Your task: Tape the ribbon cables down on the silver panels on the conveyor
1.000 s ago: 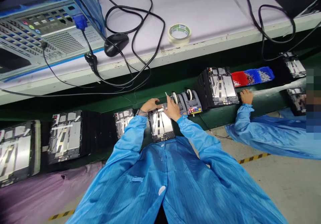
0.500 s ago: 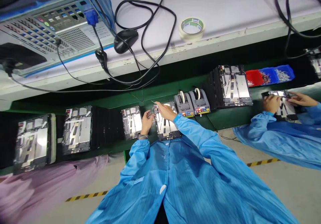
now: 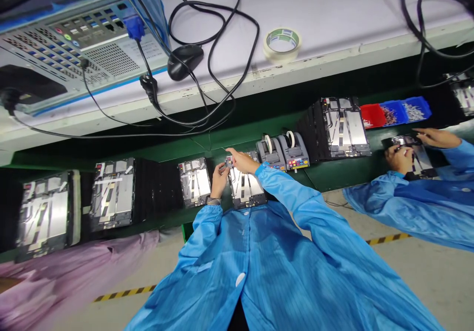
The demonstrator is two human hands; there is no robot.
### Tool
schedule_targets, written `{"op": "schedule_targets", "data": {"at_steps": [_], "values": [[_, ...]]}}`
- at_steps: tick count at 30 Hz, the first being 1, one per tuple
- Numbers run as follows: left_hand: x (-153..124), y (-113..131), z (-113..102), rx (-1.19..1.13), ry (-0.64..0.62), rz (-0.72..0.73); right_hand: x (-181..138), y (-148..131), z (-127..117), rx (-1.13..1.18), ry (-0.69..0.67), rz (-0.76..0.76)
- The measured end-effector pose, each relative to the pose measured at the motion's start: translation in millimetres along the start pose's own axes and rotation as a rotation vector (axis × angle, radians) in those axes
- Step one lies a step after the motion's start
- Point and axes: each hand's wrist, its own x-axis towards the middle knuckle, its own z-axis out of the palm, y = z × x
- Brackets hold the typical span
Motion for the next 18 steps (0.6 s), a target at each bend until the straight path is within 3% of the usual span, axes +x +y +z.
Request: {"op": "schedule_targets", "data": {"at_steps": [18], "values": [[0,3,13,0.056,0.093,-0.005,12,-9,-3,-0.038,-0.005,-0.029]]}}
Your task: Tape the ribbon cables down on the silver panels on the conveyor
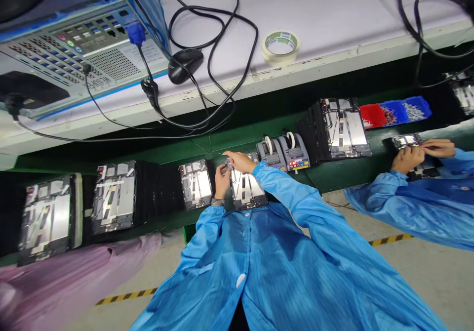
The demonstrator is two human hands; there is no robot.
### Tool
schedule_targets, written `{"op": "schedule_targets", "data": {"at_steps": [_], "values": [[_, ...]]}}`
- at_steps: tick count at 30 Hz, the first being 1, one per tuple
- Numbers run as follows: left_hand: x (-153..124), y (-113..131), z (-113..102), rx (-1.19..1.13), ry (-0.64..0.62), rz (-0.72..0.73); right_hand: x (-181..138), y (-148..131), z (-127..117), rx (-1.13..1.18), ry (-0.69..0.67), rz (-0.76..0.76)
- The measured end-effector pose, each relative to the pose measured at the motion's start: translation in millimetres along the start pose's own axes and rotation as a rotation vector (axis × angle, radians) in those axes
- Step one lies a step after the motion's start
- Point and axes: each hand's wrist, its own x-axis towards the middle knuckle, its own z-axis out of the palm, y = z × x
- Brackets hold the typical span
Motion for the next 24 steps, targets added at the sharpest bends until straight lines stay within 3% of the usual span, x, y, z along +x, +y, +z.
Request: {"op": "schedule_targets", "data": {"at_steps": [9,13,17,21,24], "values": [[8,-5,1,0.016,0.004,0.038,-13,-2,4,-0.039,0.026,0.086],[10,-4,0,0.015,0.0,0.043,-19,-3,5,0.096,0.15,0.114],[11,-3,0,-0.026,-0.033,0.05,-41,-17,14,0.67,0.28,0.246],[8,1,-1,-0.028,-0.009,0.111,-67,-35,38,1.365,0.19,0.372],[5,5,-3,-0.01,0.003,0.171,-75,-41,53,1.606,0.183,0.456]]}}
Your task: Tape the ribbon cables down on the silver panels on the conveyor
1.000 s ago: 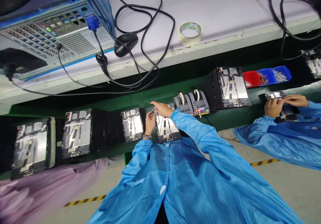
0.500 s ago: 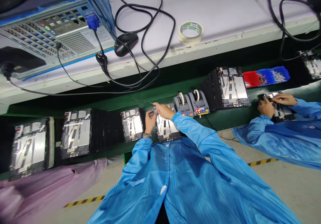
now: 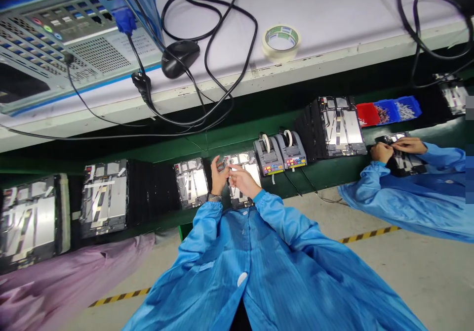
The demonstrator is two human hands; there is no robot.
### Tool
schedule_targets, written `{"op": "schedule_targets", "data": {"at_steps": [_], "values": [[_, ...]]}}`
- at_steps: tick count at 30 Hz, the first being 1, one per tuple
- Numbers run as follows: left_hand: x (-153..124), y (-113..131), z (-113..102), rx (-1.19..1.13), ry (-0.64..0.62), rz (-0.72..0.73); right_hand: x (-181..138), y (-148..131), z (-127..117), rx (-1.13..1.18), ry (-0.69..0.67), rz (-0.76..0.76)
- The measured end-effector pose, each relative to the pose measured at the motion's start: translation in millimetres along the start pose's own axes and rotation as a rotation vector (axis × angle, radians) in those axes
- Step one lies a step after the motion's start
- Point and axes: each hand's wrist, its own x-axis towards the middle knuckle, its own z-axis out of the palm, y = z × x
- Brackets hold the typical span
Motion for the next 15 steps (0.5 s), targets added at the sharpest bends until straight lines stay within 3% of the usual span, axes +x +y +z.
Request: {"op": "schedule_targets", "data": {"at_steps": [4,15], "values": [[-2.4,4.7,-3.0,0.033,-0.024,0.046,2.2,7.2,-0.1,0.109,0.055,0.042],[-1.5,5.0,-1.5,0.056,-0.058,0.119,6.1,7.5,-1.8,0.24,0.037,0.11]]}}
